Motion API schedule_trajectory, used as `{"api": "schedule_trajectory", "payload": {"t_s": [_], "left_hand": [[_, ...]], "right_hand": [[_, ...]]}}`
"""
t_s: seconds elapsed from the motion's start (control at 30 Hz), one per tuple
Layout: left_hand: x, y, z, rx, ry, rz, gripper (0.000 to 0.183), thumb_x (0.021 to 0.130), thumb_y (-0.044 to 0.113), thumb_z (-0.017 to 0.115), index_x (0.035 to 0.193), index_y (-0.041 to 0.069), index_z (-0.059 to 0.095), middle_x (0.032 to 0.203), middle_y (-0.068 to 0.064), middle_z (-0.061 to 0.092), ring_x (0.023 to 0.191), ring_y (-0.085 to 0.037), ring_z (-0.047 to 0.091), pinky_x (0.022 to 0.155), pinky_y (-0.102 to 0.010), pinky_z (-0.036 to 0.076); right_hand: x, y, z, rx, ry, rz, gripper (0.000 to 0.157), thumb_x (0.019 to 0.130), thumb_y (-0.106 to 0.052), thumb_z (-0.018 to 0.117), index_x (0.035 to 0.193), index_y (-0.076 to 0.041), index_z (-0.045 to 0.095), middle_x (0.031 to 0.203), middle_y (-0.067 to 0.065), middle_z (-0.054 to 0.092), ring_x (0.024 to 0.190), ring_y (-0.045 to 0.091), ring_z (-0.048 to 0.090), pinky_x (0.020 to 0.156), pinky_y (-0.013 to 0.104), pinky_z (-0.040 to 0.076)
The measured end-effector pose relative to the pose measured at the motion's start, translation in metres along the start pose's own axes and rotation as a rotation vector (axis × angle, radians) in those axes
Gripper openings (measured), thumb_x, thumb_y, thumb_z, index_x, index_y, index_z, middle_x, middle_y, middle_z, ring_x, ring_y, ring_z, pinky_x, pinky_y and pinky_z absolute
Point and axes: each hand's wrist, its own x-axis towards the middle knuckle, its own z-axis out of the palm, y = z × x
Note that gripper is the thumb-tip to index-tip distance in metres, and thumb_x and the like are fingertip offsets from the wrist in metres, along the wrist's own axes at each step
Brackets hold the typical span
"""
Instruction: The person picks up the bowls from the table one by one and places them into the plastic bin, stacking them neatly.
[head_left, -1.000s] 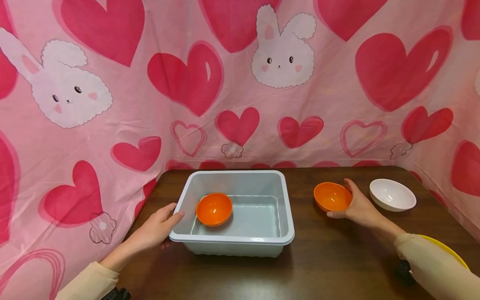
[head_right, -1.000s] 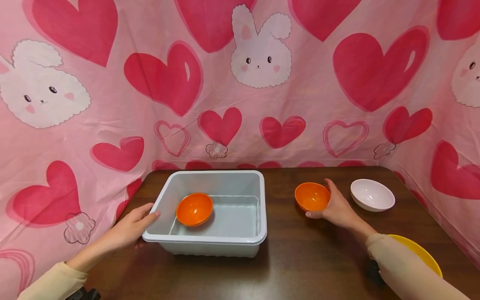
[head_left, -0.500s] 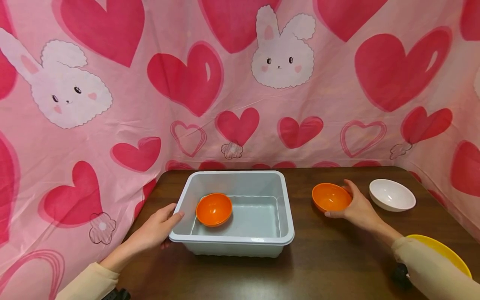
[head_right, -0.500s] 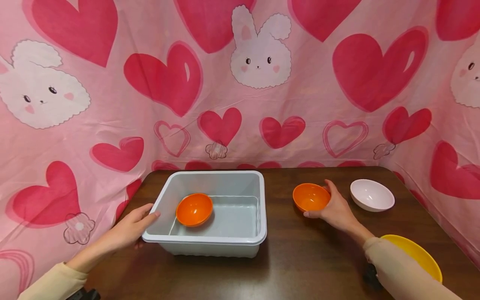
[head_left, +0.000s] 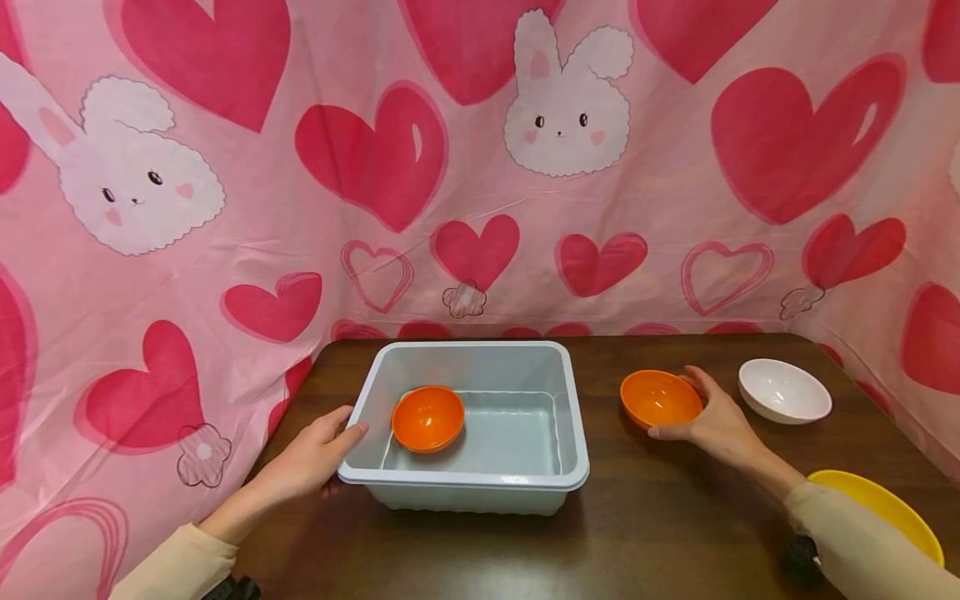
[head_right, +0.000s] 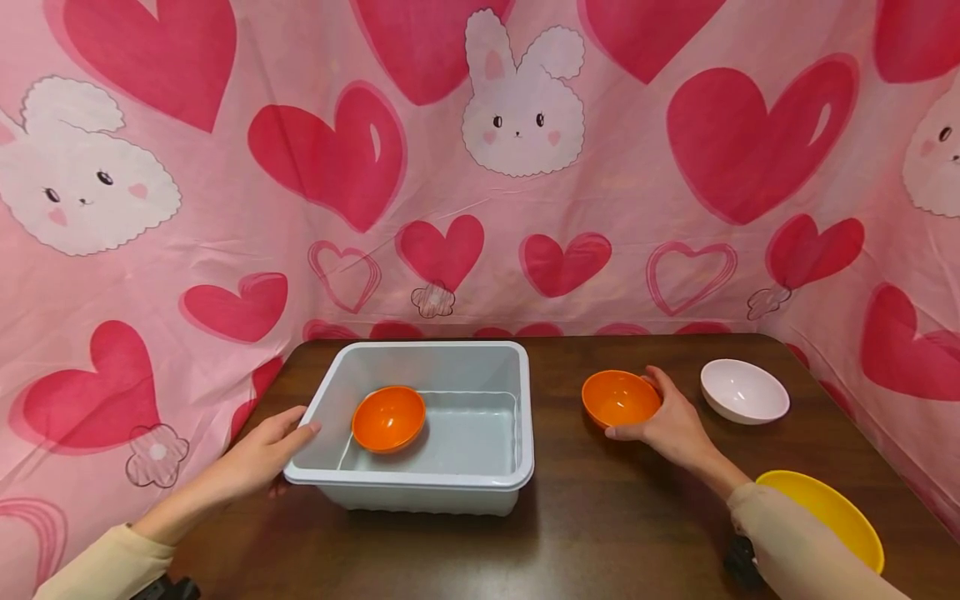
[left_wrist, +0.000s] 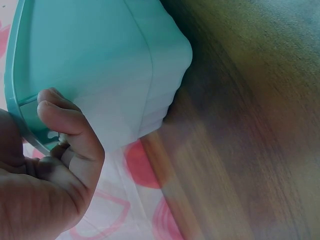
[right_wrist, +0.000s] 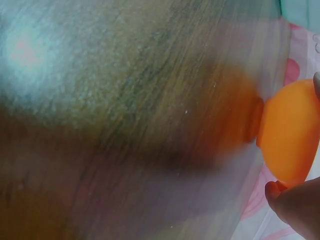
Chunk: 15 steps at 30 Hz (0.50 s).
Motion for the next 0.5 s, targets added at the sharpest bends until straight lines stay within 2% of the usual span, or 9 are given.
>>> {"api": "schedule_trajectory", "payload": {"t_s": [0.5], "left_hand": [[0.0,0.0,0.0,-0.011,-0.006,0.012,0.031,0.11,0.024,0.056,0.13,0.0,0.054,0.063,-0.009,0.059,0.042,-0.028,0.055,0.04,-0.037,0.051]], "right_hand": [[-0.007,-0.012,-0.004,0.016,-0.008,-0.009,0.12,0.076,-0.038,0.094,0.162,0.005,0.022,0.159,0.035,0.035,0.138,0.053,0.041,0.112,0.067,0.037]]}}
